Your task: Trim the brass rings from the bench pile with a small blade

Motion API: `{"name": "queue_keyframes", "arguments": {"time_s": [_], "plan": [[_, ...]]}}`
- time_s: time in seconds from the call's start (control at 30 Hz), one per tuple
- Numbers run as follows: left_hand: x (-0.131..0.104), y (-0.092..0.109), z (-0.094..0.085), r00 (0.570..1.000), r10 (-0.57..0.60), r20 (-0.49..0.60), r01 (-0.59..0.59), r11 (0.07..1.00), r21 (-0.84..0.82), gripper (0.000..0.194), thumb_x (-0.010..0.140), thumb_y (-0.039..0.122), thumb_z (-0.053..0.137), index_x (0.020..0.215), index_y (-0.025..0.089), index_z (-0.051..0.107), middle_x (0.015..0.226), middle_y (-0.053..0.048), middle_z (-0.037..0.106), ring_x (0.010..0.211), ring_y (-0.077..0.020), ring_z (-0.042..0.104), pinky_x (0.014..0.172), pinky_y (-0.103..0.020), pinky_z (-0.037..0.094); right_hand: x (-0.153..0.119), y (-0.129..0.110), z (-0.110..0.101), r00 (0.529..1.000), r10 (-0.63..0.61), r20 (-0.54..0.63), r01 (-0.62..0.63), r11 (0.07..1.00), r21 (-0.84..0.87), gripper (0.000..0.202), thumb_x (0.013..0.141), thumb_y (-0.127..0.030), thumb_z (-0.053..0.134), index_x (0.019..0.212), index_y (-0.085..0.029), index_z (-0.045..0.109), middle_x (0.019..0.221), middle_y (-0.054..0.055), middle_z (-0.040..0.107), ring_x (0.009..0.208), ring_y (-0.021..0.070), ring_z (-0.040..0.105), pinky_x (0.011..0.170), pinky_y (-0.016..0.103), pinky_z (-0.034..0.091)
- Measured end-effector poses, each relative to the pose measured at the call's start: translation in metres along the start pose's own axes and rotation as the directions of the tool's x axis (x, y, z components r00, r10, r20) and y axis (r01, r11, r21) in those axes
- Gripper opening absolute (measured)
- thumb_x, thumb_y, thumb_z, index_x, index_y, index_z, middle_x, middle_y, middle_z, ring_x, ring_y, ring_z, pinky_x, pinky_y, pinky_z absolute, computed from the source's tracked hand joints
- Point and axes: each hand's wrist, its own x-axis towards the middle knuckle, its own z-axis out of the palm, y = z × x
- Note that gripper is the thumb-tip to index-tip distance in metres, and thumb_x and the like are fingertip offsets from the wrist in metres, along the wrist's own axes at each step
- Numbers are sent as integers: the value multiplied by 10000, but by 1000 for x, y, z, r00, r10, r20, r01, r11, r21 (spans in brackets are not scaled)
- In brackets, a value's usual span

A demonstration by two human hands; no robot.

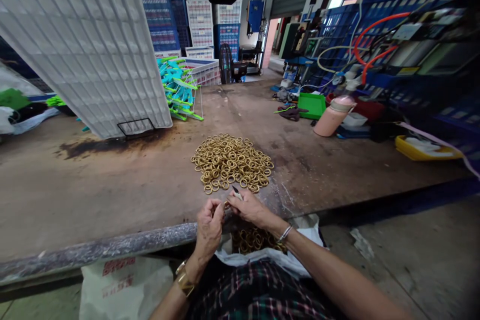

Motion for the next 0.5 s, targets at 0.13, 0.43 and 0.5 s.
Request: {"name": "queue_keyframes", "arguments": {"time_s": [0.13,0.43,0.5], "plan": [[-2,-3,1,996,83,-15,-82,996,42,239,688,406,627,691,186,534,510,54,475,427,-68,389,398,-178,278,0,3,2,987,138,79,-149,975,166,282,782,-452,448,678,-192,415,488,-96,421,306,26,220,321,177,163],[-3,-5,0,994,-66,85,64,997,37,339,703,486,584,821,175,523,526,68,485,369,-42,374,351,-149,248,7,8,1,989,-37,-143,14,988,-157,192,731,-301,475,600,-161,474,505,-68,416,464,58,351,451,179,275],[-3,-5,0,991,-75,107,69,996,60,351,705,499,576,813,169,530,533,62,491,373,-43,382,348,-148,253,8,7,1,980,-108,-168,61,963,-262,157,719,-268,482,609,-156,495,532,-61,430,515,69,376,485,182,285]]}}
